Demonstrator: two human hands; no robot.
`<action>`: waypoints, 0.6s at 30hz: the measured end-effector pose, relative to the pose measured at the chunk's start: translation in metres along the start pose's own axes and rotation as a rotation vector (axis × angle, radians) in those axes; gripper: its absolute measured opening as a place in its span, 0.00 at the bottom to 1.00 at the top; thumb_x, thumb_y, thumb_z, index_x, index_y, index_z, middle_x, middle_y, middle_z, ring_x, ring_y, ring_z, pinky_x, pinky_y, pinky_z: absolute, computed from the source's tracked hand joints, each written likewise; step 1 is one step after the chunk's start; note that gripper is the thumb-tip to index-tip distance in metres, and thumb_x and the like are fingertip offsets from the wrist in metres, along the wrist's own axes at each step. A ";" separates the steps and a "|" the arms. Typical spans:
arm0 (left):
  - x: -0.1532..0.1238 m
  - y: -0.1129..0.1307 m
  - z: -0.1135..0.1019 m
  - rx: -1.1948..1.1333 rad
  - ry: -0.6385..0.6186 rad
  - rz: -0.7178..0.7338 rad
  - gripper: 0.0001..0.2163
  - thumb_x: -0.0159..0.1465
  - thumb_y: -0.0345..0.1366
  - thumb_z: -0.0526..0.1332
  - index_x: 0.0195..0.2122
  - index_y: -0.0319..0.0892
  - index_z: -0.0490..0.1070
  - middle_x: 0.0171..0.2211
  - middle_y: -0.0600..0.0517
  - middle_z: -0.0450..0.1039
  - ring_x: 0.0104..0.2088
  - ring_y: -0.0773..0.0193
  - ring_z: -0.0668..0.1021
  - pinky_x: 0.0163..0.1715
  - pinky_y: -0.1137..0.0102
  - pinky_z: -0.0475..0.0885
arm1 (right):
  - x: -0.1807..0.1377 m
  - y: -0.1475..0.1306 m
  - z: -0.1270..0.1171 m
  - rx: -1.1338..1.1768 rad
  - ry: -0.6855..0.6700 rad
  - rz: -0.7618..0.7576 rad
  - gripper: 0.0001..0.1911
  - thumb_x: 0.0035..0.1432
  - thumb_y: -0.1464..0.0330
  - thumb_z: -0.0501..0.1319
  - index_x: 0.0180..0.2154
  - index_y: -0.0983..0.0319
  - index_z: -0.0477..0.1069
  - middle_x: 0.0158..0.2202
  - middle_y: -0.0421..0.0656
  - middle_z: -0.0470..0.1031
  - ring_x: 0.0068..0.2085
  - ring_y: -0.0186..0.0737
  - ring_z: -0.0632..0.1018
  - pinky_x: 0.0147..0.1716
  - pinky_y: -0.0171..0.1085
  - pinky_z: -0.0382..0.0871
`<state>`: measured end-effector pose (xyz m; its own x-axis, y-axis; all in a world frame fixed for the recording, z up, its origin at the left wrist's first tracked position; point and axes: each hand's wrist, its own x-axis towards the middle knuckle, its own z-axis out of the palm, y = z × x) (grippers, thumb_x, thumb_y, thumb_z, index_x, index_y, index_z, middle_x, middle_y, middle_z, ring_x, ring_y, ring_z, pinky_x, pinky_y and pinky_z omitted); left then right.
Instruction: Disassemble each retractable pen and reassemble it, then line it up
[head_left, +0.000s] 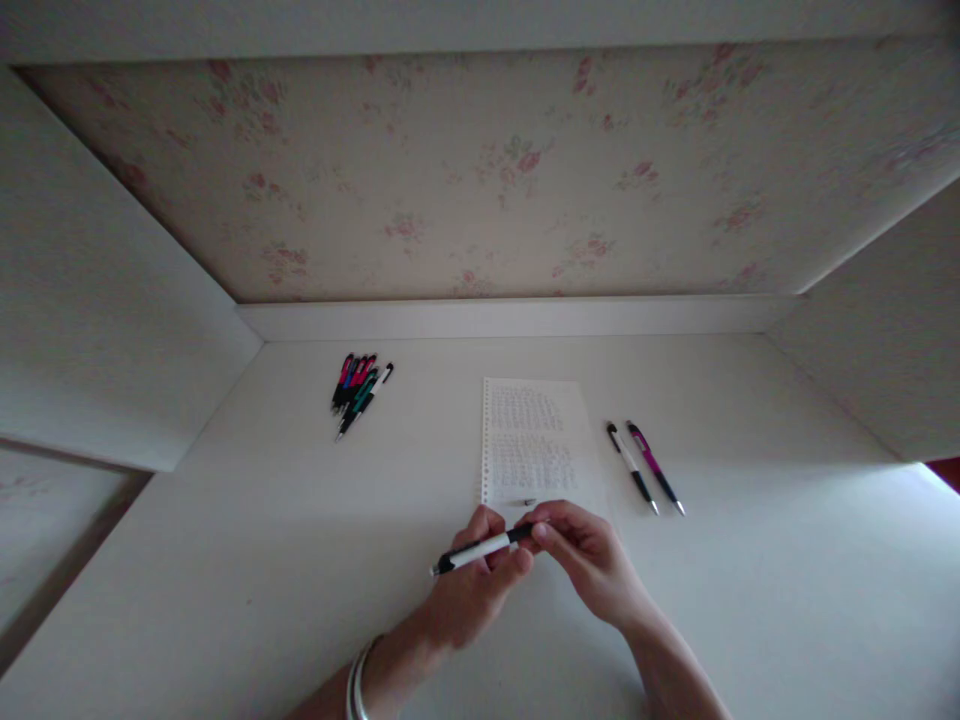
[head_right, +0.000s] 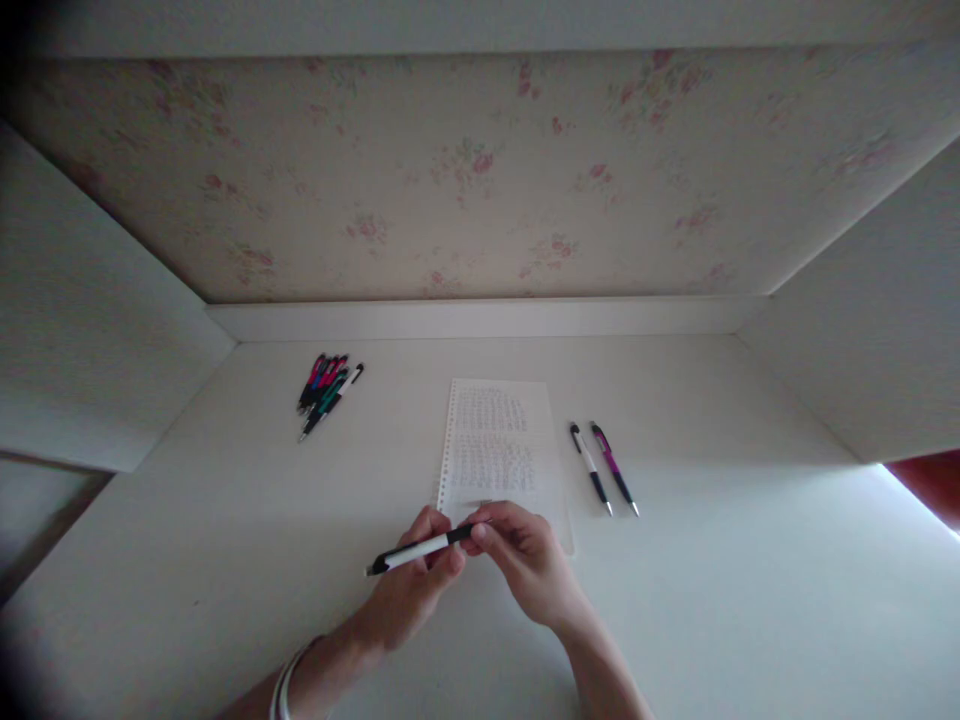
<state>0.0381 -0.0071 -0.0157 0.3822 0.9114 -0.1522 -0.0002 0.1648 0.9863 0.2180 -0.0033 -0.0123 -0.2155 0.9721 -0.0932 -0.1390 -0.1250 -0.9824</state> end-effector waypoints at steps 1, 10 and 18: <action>0.000 -0.001 0.000 -0.046 0.026 0.021 0.20 0.62 0.55 0.61 0.32 0.43 0.59 0.25 0.60 0.55 0.24 0.71 0.60 0.24 0.75 0.58 | 0.000 0.001 -0.002 0.027 0.014 0.017 0.07 0.62 0.62 0.63 0.38 0.59 0.76 0.33 0.42 0.79 0.34 0.37 0.79 0.36 0.35 0.73; 0.005 -0.001 -0.008 -0.111 0.096 -0.044 0.14 0.65 0.48 0.61 0.40 0.40 0.69 0.25 0.57 0.64 0.17 0.75 0.66 0.16 0.78 0.59 | 0.004 0.004 -0.020 0.173 0.162 0.007 0.13 0.59 0.64 0.67 0.47 0.53 0.72 0.36 0.40 0.81 0.36 0.35 0.79 0.39 0.35 0.73; 0.005 0.011 -0.007 0.027 -0.084 -0.098 0.17 0.67 0.44 0.58 0.53 0.42 0.69 0.32 0.52 0.69 0.24 0.72 0.68 0.20 0.77 0.61 | 0.005 0.000 -0.006 0.119 0.132 0.022 0.13 0.58 0.63 0.67 0.45 0.56 0.73 0.34 0.41 0.81 0.35 0.36 0.79 0.38 0.36 0.73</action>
<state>0.0339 0.0017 -0.0056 0.4552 0.8566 -0.2429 0.0652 0.2399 0.9686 0.2232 0.0029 -0.0139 -0.0924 0.9855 -0.1422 -0.2508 -0.1613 -0.9545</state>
